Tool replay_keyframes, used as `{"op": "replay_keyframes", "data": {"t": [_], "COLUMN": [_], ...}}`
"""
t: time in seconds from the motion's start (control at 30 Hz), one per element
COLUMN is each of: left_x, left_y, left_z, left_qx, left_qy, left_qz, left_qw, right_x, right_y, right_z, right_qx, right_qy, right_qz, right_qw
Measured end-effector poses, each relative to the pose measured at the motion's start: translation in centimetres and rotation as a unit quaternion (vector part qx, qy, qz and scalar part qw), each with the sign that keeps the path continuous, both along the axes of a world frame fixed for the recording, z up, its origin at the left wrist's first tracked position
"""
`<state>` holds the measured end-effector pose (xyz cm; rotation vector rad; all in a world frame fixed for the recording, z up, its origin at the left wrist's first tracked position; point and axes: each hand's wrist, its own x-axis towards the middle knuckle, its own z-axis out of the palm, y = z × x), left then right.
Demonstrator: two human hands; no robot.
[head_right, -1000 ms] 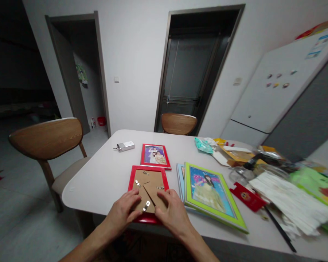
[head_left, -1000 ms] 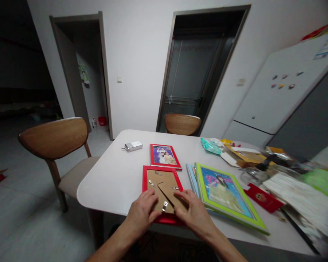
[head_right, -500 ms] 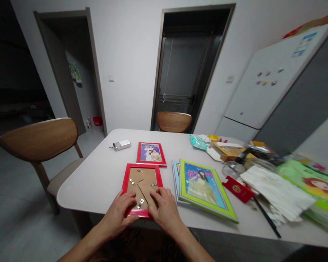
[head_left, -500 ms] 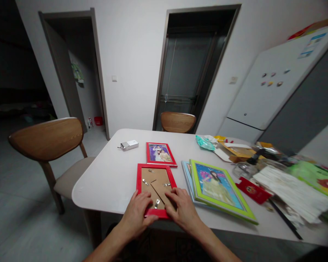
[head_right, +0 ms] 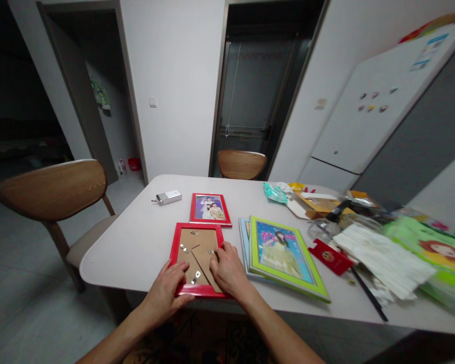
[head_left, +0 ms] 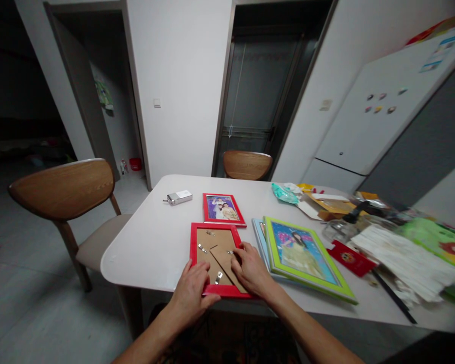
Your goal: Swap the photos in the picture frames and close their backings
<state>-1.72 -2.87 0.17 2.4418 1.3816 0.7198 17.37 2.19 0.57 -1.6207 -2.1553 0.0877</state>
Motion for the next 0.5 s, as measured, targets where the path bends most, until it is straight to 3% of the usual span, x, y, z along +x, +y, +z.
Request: {"op": "replay_keyframes", "data": {"t": [0.5], "left_x": [-0.05], "left_y": [0.06], "left_z": [-0.33], "left_qx": [0.01], "left_qy": [-0.008], "left_qz": [-0.006], "left_qw": [1.0], "right_x": [0.37], "right_y": [-0.14], "right_z": [-0.13], "right_qx": [-0.008], "right_qy": [-0.004], "right_qz": [0.023], "right_qw": [1.0]}}
